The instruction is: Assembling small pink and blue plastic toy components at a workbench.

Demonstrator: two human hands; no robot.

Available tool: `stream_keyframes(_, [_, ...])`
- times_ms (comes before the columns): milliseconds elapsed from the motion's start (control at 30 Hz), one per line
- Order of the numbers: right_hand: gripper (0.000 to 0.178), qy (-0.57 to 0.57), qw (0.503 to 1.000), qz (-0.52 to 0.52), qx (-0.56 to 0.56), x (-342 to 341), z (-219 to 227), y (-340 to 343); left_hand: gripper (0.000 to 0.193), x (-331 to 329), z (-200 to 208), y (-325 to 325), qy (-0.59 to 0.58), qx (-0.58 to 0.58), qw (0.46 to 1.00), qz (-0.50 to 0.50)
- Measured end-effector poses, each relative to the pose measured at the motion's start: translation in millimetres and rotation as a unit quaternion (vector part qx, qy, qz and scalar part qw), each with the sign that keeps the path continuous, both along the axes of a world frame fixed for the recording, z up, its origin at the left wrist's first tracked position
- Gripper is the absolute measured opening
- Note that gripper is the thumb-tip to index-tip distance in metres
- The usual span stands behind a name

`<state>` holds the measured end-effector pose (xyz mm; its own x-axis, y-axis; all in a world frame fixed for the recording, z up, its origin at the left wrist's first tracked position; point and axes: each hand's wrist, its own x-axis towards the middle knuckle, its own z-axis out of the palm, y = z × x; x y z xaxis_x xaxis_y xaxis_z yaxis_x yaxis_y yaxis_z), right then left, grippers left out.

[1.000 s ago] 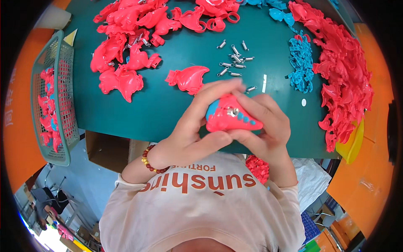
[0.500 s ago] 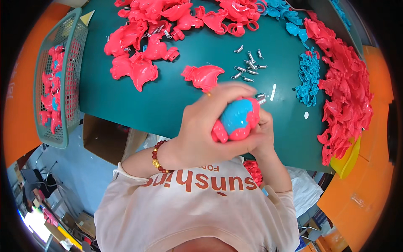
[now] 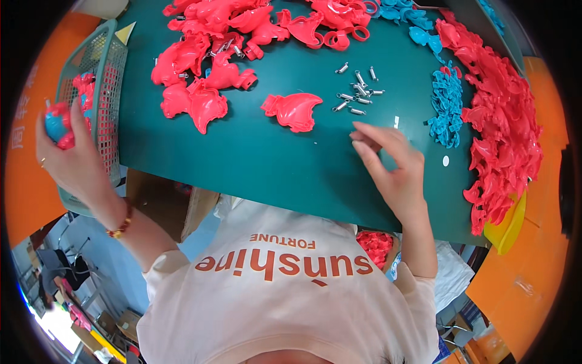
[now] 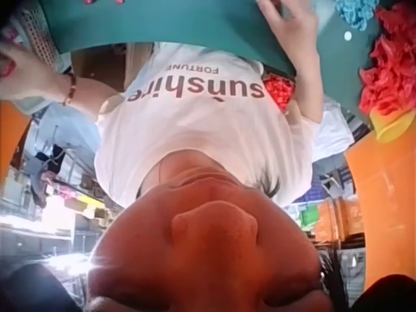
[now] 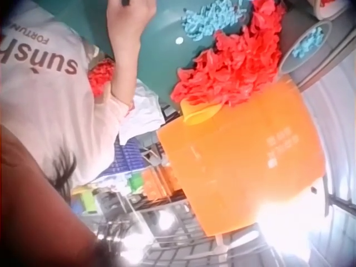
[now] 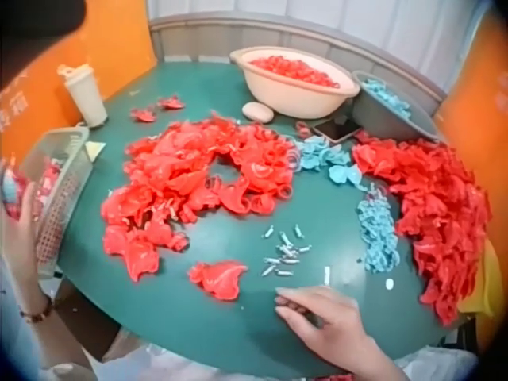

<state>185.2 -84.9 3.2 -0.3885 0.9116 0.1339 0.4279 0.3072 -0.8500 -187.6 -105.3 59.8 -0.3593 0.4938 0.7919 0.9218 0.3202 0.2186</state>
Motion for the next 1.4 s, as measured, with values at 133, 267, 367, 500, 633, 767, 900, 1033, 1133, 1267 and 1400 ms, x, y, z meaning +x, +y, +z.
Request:
stream_keyframes(133, [0.027, -0.102, 0.978, 0.002, 0.183, 1.0, -2.7, 14.7, 0.039, -19.6, 3.2, 0.5, 0.167, -0.095, 0.979, 0.061])
stream_keyframes(267, [0.028, -0.265, 0.927, 0.015, 0.265, -9.1, -13.6, 25.5, 0.036, 76.5, -32.9, 14.6, 0.024, -0.089, 0.943, -0.320])
stream_keyframes(367, [0.025, -0.295, 0.899, 0.071, 0.316, -12.3, -16.8, 33.6, 0.040, 136.1, -44.8, 19.1, 0.003, -0.216, 0.882, -0.418])
stream_keyframes(500, [0.020, -0.314, 0.875, 0.079, 0.360, -14.5, -6.1, 33.8, 0.036, 147.5, -53.8, 27.0, -0.028, -0.346, 0.825, -0.446])
stream_keyframes(633, [0.020, -0.169, 0.960, 0.040, 0.221, -10.8, 2.1, 12.9, 0.028, 149.3, -52.0, 24.8, -0.209, -0.415, 0.773, -0.433])
stream_keyframes(767, [0.018, 0.135, 0.983, 0.019, -0.126, -18.3, 5.2, -14.5, 0.024, 164.4, -48.5, 14.7, -0.659, -0.309, 0.556, -0.401])
stream_keyframes(900, [0.017, 0.135, 0.983, -0.011, -0.122, -19.7, -3.1, -12.2, 0.021, 170.8, -55.4, 10.9, -0.733, -0.275, 0.456, -0.424])
stream_keyframes(1033, [0.017, 0.070, 0.993, -0.062, -0.073, -12.7, -6.5, -3.7, 0.023, 174.6, -72.7, 9.5, -0.514, -0.298, 0.667, -0.449])
stream_keyframes(1133, [0.016, 0.044, 0.994, -0.093, -0.033, -7.4, -7.7, -2.9, 0.024, 171.9, -66.9, 13.5, -0.271, -0.280, 0.816, -0.426])
stream_keyframes(1267, [0.015, 0.033, 0.992, -0.119, -0.014, -1.8, -6.4, -3.7, 0.030, 143.3, -56.2, 30.5, -0.060, -0.274, 0.925, -0.257])
stream_keyframes(1400, [0.014, 0.011, 0.994, -0.101, 0.036, -5.5, -6.0, -2.5, 0.032, 133.2, -65.4, 40.8, 0.045, -0.307, 0.929, -0.203])
